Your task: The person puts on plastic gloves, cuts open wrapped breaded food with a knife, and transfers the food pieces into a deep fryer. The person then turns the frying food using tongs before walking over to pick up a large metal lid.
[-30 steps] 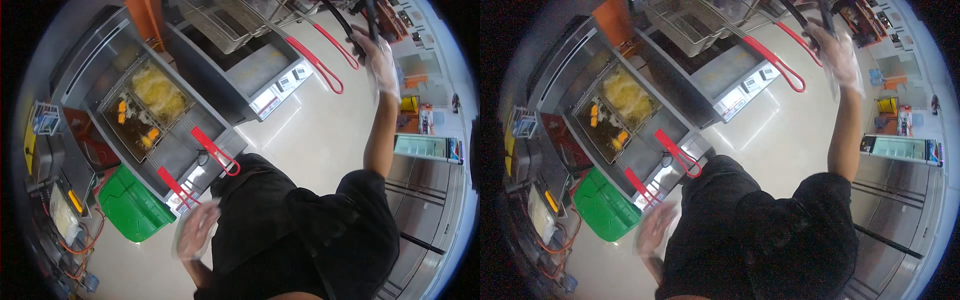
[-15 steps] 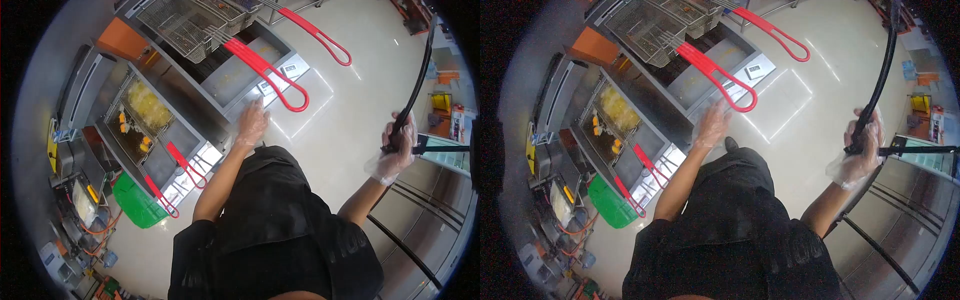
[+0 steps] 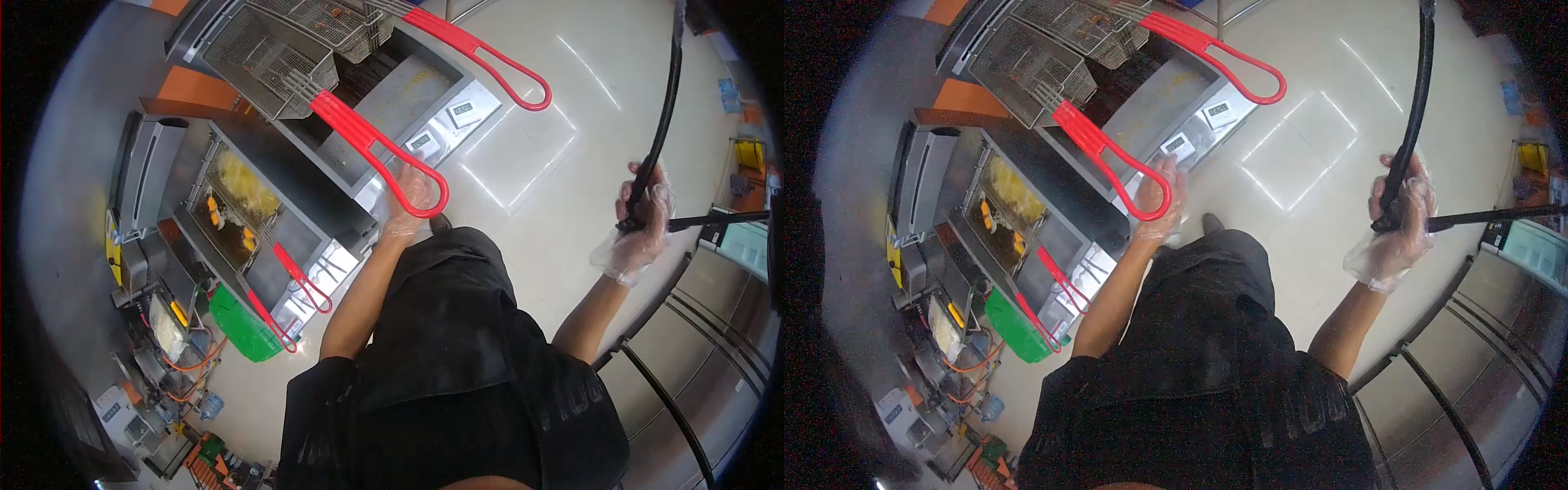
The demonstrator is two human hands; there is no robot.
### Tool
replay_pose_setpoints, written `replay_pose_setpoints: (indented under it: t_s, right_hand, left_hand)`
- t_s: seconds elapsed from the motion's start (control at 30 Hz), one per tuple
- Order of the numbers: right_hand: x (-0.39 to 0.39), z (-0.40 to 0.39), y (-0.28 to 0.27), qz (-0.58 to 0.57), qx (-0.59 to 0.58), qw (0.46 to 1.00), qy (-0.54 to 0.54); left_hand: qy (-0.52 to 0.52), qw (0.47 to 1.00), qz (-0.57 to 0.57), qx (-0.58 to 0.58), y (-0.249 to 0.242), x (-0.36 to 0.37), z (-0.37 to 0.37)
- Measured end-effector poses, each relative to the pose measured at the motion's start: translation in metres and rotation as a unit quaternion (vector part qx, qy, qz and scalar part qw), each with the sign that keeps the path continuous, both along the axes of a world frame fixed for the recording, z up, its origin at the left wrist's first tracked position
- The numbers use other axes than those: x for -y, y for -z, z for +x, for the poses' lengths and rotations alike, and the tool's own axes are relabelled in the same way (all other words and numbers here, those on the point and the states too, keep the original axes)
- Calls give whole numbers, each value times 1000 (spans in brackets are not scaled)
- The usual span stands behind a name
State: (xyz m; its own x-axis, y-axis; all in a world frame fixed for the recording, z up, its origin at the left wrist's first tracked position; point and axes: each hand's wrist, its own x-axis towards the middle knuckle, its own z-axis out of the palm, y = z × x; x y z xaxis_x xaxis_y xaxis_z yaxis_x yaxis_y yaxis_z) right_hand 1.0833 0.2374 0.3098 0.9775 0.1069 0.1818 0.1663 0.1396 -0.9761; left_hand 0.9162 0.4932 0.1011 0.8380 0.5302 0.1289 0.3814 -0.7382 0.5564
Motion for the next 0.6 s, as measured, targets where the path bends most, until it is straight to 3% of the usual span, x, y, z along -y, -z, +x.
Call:
replay_pose_setpoints:
  t_s: [0.17,0.27,0.33,0.4,0.47,0.6]
  right_hand:
    - [-2,10,11,25,-44,999,6]
    - [1,16,17,25,-61,998,0]
    - [2,17,20,10,-67,998,3]
    - [-1,17,20,-13,-72,997,18]
    - [0,17,21,-18,-72,997,23]
    - [1,17,25,-8,-74,997,35]
  left_hand:
    - [1,999,-41,-36,-3,-9,6]
    - [-3,1000,-10,-27,13,-15,7]
    - [-17,989,-128,68,56,-16,-1]
    - [-33,984,-158,76,49,-15,-1]
    - [-49,994,-101,-4,-13,-10,9]
    - [-71,990,-121,4,-6,-7,6]
